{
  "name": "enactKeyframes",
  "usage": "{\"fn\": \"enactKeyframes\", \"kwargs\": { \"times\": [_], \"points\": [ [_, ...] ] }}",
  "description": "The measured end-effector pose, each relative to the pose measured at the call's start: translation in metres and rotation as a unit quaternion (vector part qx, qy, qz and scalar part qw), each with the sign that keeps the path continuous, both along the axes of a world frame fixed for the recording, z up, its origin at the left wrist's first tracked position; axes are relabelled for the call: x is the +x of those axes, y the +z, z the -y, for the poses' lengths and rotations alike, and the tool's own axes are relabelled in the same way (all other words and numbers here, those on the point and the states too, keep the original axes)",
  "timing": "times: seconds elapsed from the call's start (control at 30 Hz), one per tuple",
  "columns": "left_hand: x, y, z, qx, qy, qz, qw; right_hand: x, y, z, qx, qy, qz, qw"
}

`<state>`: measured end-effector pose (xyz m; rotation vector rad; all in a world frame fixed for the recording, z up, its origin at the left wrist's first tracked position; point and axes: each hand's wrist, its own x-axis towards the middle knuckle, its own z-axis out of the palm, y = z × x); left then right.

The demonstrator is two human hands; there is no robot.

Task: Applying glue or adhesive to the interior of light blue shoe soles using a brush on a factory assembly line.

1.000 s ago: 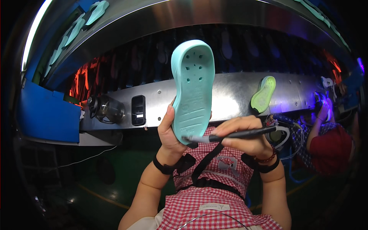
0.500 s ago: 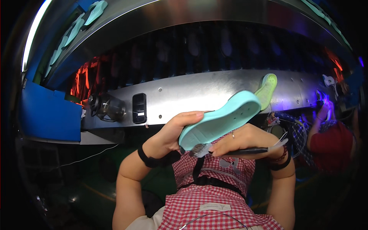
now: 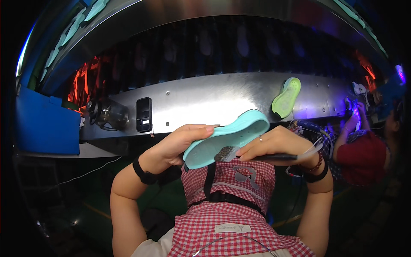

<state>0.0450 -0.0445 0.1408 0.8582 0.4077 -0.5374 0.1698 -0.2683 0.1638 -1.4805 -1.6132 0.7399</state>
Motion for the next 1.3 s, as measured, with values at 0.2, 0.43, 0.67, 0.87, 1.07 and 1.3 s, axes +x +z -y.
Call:
{"fn": "enactKeyframes", "kwargs": {
  "times": [0.2,0.43,0.67,0.87,1.07,1.3],
  "points": [
    [-0.006,-0.008,-0.006,0.025,0.022,0.022,0.999,0.006,0.002,0.006,0.002,-0.046,-0.011,0.999],
    [-0.008,-0.009,-0.015,0.027,0.073,0.039,0.996,0.005,-0.006,0.012,-0.059,-0.057,-0.075,0.994],
    [0.003,-0.038,0.011,-0.134,0.163,0.041,0.977,-0.03,-0.048,-0.02,0.01,-0.242,-0.309,0.92],
    [0.006,-0.047,0.013,-0.169,0.191,0.074,0.964,-0.038,-0.064,-0.028,0.1,-0.316,-0.237,0.913],
    [0.008,-0.059,0.01,-0.169,0.244,0.055,0.953,-0.039,-0.063,-0.029,0.091,-0.341,-0.143,0.925],
    [0.006,-0.059,0.009,-0.153,0.22,0.086,0.96,-0.029,-0.07,-0.031,0.142,-0.395,-0.088,0.903]
  ]
}}
